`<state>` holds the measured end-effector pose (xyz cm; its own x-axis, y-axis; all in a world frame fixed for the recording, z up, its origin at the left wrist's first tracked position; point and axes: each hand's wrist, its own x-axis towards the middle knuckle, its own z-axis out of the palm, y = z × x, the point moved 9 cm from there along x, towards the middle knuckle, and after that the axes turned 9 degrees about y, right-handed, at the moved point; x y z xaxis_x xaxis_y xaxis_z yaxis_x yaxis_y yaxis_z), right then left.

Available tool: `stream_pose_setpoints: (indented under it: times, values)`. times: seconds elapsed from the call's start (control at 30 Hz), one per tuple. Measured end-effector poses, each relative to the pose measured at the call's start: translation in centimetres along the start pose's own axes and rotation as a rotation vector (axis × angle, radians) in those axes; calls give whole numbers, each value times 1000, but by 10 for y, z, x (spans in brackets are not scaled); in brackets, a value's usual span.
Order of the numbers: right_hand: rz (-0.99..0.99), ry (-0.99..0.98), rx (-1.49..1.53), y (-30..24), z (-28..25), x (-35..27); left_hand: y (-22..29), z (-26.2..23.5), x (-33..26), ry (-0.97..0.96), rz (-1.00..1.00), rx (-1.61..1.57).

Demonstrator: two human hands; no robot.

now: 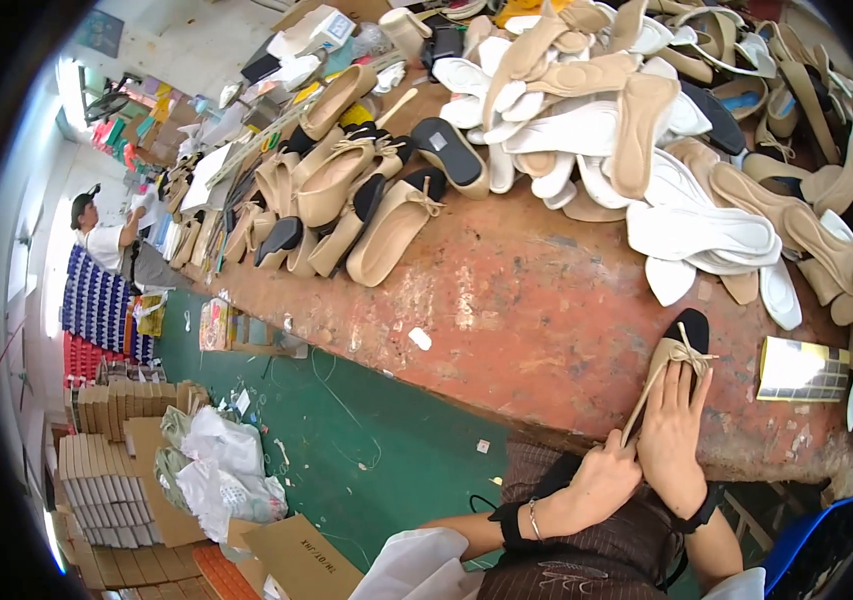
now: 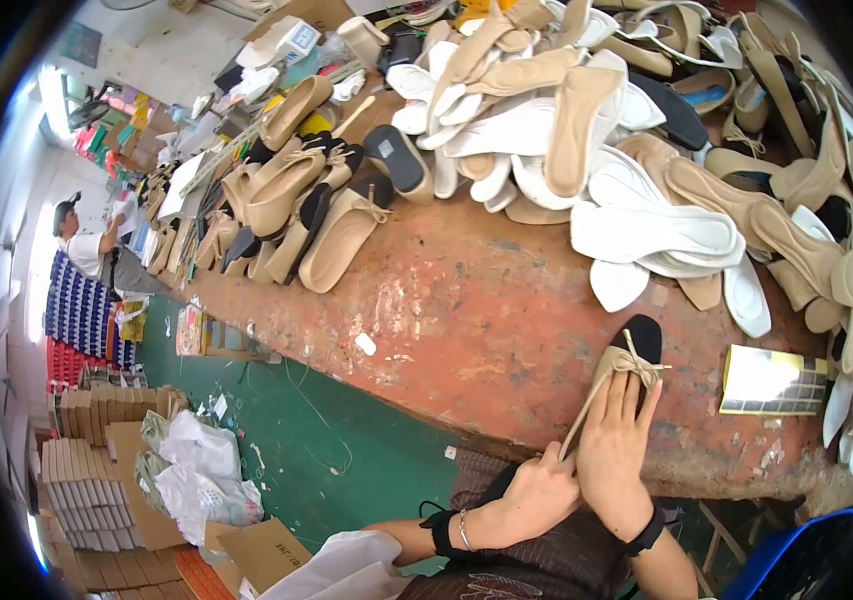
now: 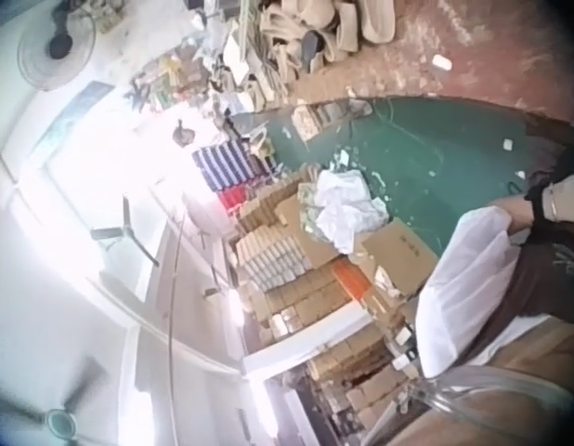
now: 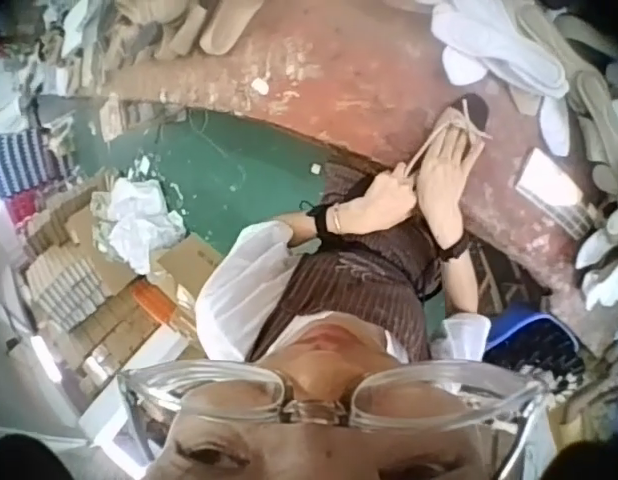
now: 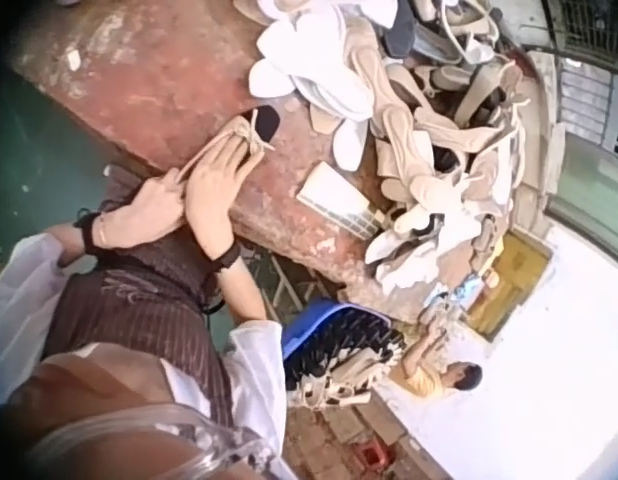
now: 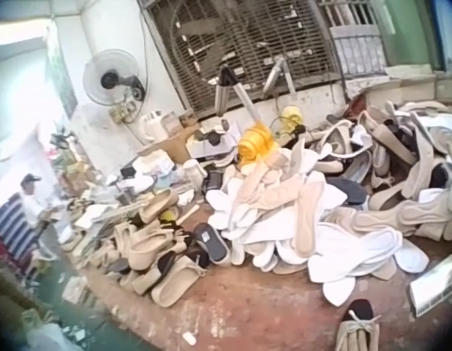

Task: Assembling and finishing ballet flat shoes by inserting insoles and cleaning the outer material.

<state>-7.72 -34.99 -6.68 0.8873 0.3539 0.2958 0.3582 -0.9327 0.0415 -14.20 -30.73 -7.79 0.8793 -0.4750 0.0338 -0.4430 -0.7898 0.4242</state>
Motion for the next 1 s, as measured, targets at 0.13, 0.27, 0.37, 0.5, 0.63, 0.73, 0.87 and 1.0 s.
stream_pose_setpoints:
  times: [0.13,0.27,0.37,0.5,0.63,0.73,0.87,1.0]
  values:
    - [251,-230,-17,43,67,15,15,3,9,-17,86,174]
    - [28,-148,131,12,14,36,3,-45,20,0,56,64]
    - [51,10,661,62,-35,7,-58,-93,41,40,-28,-230]
    - [530,158,261,229,-50,-26,-182,-254,70,673,21,731]
    - [431,216,183,286,-21,-34,-343,-319,82,456,-529,1025]
    - [362,202,160,272,4,-26,-429,-355,39,433,-651,729]
    - [367,226,162,285,2,-44,-384,-340,28,822,-577,635]
    - [424,239,106,299,12,-59,-370,-331,16,581,-647,855]
